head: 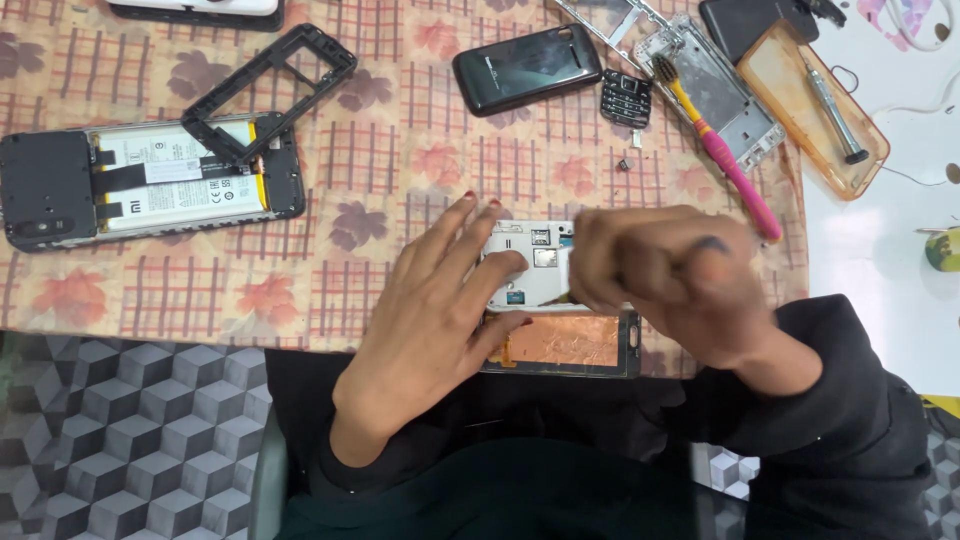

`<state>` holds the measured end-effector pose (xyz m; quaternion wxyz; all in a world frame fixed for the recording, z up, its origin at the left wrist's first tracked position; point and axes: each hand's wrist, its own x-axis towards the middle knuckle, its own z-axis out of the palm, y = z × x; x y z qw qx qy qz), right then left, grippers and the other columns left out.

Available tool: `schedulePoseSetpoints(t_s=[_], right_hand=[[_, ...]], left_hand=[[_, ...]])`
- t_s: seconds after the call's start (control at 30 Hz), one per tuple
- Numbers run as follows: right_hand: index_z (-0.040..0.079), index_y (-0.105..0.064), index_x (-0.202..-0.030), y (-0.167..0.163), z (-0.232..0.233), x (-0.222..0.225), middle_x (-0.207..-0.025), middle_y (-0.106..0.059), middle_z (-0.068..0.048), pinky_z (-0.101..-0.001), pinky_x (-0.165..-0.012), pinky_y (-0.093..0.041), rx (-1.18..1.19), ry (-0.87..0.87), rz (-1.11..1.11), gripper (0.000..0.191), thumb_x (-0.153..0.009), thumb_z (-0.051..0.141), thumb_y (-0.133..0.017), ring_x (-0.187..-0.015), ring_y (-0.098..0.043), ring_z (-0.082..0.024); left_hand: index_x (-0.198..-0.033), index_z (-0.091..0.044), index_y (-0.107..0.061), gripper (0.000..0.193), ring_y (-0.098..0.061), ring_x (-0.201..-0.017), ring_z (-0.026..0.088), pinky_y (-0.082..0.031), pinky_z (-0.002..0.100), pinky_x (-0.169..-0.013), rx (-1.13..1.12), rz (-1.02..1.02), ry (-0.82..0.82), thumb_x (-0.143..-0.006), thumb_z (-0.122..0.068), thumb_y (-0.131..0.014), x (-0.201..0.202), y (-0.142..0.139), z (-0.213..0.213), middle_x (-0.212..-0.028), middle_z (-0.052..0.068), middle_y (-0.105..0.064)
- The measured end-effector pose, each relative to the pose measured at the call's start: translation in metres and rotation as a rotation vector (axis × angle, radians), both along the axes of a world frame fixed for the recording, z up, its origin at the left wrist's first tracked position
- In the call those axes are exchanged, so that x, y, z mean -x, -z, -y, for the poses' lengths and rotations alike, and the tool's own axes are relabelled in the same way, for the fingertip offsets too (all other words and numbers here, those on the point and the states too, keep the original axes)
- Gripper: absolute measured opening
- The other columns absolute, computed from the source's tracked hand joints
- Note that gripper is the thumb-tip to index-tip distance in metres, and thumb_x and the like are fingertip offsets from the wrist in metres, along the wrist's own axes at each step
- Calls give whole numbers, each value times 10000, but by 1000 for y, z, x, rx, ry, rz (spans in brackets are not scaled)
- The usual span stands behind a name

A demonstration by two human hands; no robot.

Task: The person uses a screwdriver to remove screws from the back of a white smartphone, then separates the back cover from the main body. The person continues to unscrew and pry open the device, exposing internal components while other disassembled phones and tools remain on the table.

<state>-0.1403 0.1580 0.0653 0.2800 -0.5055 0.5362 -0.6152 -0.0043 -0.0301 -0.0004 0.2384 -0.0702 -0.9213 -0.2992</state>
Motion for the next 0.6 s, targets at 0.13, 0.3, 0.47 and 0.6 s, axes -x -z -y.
schedulePoseSetpoints(t_s=[0.13,0.3,0.47,0.6], right_hand=[[52,-466,-765,0,5,1,-919,-520,-100,-282,-595,-385,-141,169,-253,607,-1142,516,-358,-677,-434,-149],[12,-611,-873,-27,-10,-8,-893,-587,-78,-341,-712,-491,-269,198,-594,297,-1052,248,-590,-822,-605,-193],[25,-694,-904,-50,-34,-44,-937,-656,-78,-324,-732,-571,-261,406,-800,204,-834,190,-790,-892,-706,-199],[30,-722,-934,-37,-43,-62,-925,-663,-112,-295,-723,-647,-184,405,-861,200,-810,155,-818,-873,-747,-201]], left_hand=[[-1213,-59,-622,441,-501,-1317,373,-461,505,-1067,50,15,52,-896,-341,-743,5,-3,4,-1346,209,-563],[-1206,-79,-652,432,-576,-1219,362,-499,473,-996,6,-34,9,-890,-354,-756,9,0,2,-1266,175,-625],[-1134,-79,-691,340,-680,-1145,315,-569,421,-941,-65,-130,-69,-914,-330,-757,7,3,-2,-1182,117,-715],[-1123,-75,-706,321,-713,-1152,322,-612,386,-896,-78,-200,-91,-918,-315,-761,9,6,-4,-1125,100,-731]])
